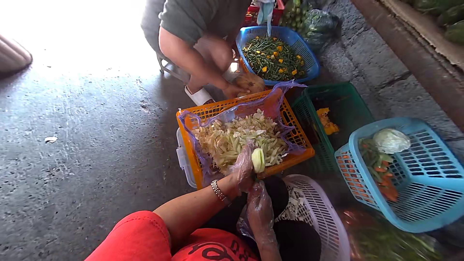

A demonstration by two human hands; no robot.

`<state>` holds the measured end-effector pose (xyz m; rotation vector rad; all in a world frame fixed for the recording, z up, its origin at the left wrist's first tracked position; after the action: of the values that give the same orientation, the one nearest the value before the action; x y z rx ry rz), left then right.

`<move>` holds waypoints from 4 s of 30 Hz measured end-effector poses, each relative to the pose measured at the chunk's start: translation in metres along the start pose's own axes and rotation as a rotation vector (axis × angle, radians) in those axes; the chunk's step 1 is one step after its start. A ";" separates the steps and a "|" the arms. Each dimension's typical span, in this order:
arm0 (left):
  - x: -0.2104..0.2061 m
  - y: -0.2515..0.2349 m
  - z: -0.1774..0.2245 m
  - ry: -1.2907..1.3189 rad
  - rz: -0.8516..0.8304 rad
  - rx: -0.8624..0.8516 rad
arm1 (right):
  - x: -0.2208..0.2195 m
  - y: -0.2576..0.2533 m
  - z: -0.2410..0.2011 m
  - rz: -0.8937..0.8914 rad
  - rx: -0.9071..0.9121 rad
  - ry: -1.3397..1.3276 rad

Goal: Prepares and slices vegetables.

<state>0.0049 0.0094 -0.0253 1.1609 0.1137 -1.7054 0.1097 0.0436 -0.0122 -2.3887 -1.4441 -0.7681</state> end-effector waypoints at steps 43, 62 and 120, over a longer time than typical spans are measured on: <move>-0.014 0.007 0.038 -0.426 -0.057 -0.311 | 0.003 -0.004 -0.009 -0.093 0.024 0.073; -0.015 0.015 0.026 -0.134 -0.126 -0.022 | 0.000 0.002 -0.010 -0.062 -0.027 0.127; 0.032 0.003 0.048 -0.209 0.050 -0.018 | 0.116 -0.044 0.029 0.225 -0.099 0.020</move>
<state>-0.0239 -0.0405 -0.0218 0.9580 -0.0287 -1.7661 0.1229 0.1649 0.0252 -2.5523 -1.1279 -0.8200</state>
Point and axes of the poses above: each hand's wrist, its own y-axis away from the middle knuckle, its own x-axis out of the back of the hand, z = x × y, the point moved 7 cm from there along -y, towards the middle knuckle, and after that the axes turned 4 degrees about -x, right-handed, at the moved point
